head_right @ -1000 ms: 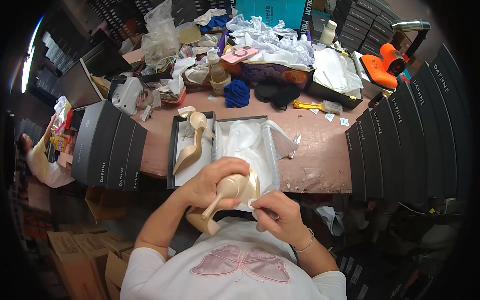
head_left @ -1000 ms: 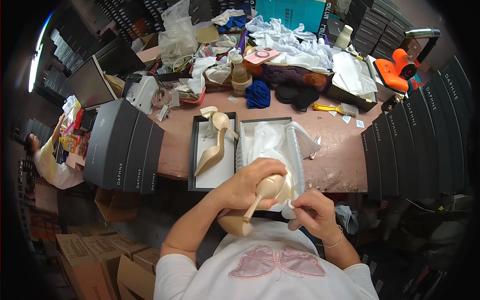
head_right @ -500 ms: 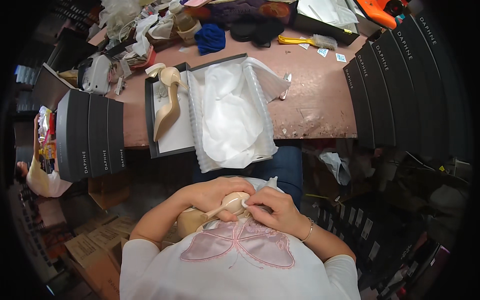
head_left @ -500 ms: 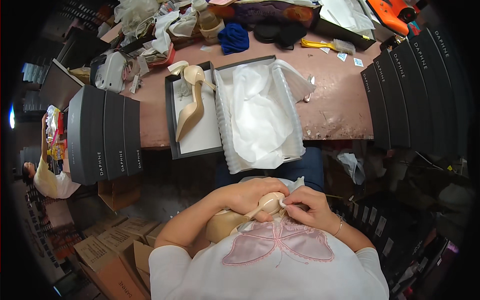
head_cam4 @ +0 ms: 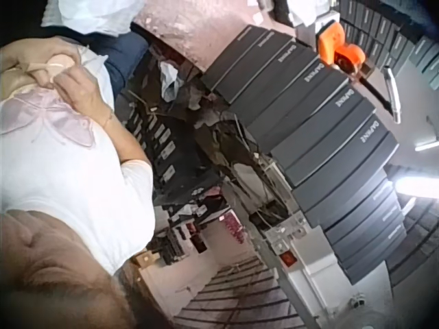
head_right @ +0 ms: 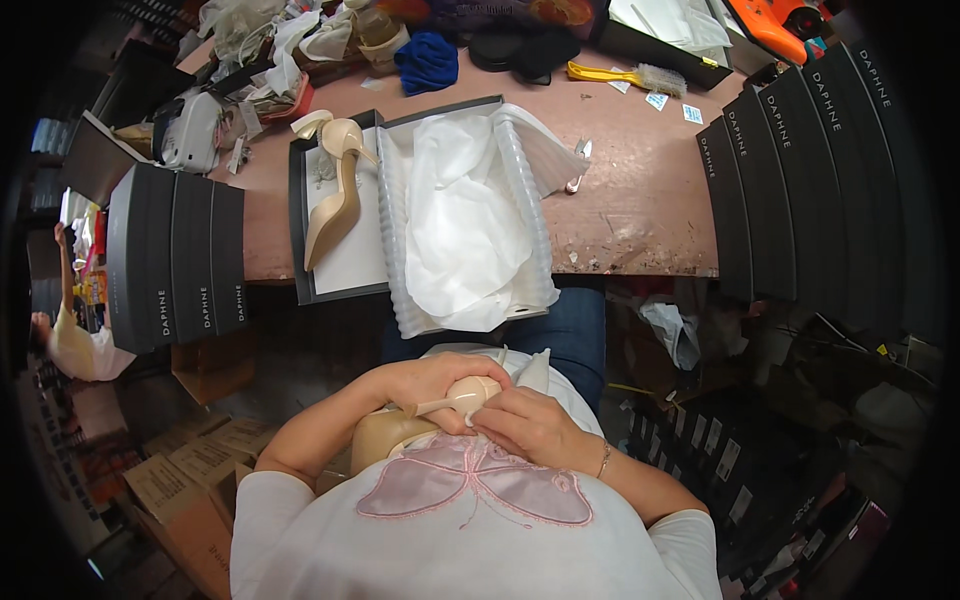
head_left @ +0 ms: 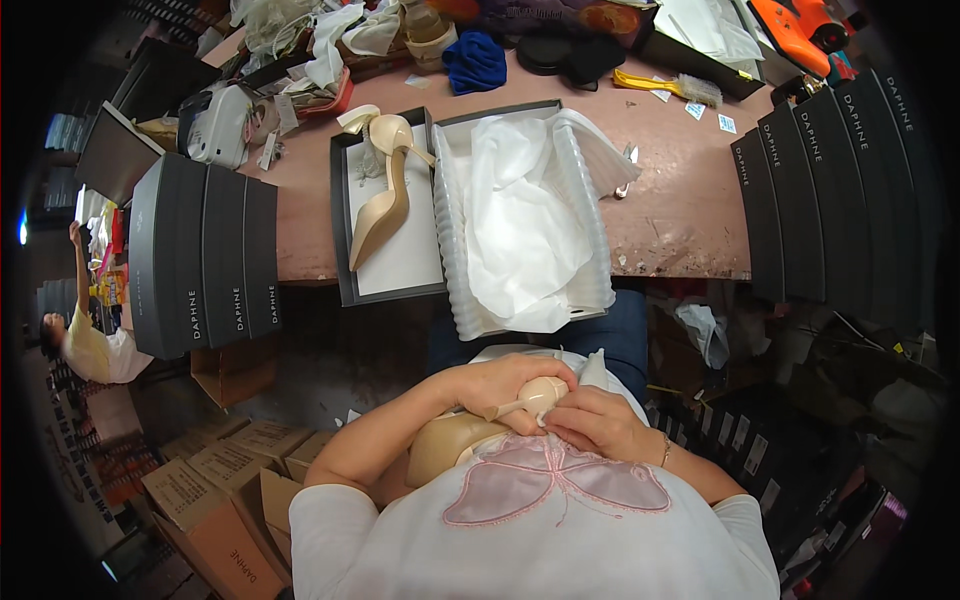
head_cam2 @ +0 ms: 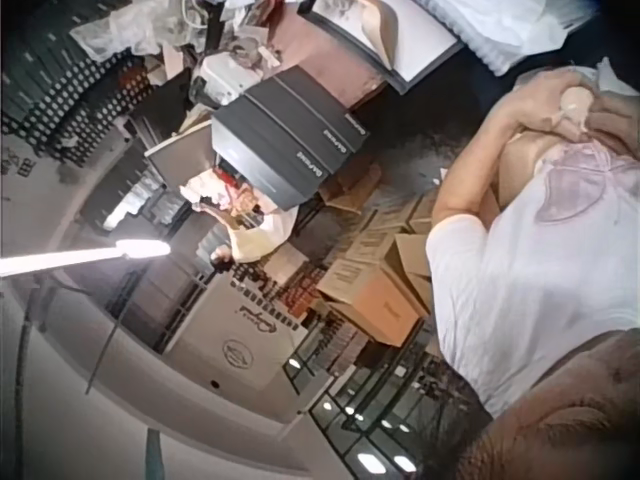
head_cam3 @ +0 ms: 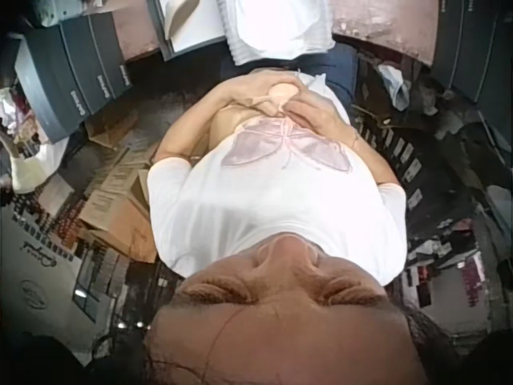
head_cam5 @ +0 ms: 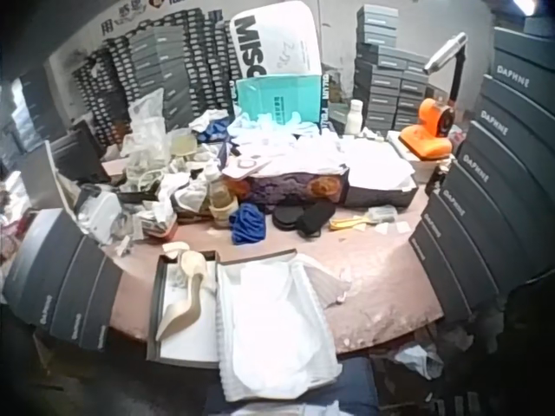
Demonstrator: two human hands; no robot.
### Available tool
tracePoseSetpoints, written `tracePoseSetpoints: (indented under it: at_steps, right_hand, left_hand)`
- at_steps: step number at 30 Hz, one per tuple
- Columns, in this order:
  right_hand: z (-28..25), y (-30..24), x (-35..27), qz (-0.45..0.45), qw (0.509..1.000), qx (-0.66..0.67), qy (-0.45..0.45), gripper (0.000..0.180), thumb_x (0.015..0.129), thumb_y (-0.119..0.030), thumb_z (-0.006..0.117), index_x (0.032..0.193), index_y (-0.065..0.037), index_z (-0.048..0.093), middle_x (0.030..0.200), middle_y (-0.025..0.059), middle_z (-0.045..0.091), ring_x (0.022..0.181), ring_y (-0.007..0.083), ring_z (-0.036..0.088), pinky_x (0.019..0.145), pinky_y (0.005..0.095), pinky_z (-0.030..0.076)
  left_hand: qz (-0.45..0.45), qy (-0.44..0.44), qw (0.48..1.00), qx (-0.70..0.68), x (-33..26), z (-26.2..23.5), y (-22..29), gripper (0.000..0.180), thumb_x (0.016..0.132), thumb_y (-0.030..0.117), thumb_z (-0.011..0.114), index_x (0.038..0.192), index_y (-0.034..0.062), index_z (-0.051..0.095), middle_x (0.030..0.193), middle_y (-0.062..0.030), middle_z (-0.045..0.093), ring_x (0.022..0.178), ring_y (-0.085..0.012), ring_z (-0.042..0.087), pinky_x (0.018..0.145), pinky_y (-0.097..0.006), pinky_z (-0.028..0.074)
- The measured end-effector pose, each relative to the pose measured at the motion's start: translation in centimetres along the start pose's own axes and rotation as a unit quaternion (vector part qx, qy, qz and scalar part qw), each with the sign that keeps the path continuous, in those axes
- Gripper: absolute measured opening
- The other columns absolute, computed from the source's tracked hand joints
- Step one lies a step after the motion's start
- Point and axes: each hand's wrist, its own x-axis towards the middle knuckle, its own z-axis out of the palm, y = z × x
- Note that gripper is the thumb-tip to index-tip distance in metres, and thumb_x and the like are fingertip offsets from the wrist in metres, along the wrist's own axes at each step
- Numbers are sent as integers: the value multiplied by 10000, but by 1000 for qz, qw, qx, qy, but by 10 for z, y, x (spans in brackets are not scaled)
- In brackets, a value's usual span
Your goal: Inspecting high-heel shoes and packing them into boxes at a manufacturing station.
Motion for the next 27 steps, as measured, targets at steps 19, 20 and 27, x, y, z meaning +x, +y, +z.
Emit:
tracePoseSetpoints:
  at_steps: [19,20,27]
  right_hand:
    - [1,-1,-3,-9,1000,-5,24,278,771,-29,772,1034,-25,680,916,102,645,762,273,653,643,346,539]
    - [1,0,-2,-1,999,-13,30,279,769,-27,772,1032,-25,679,917,103,643,761,274,652,642,346,538]
    - [-4,-3,1,14,999,-23,20,294,746,-18,770,1023,-32,671,911,99,629,769,278,647,647,351,534]
  left_hand:
    - [-10,-24,997,68,6,-2,8,713,626,253,806,1256,39,550,1177,-152,613,1094,-302,595,950,-368,466]
    - [-6,-27,997,72,6,-1,7,711,627,257,802,1254,36,550,1173,-153,613,1091,-304,595,947,-369,468]
    - [-3,-28,998,55,7,0,5,693,641,290,777,1237,18,550,1141,-160,609,1062,-325,596,928,-377,476]
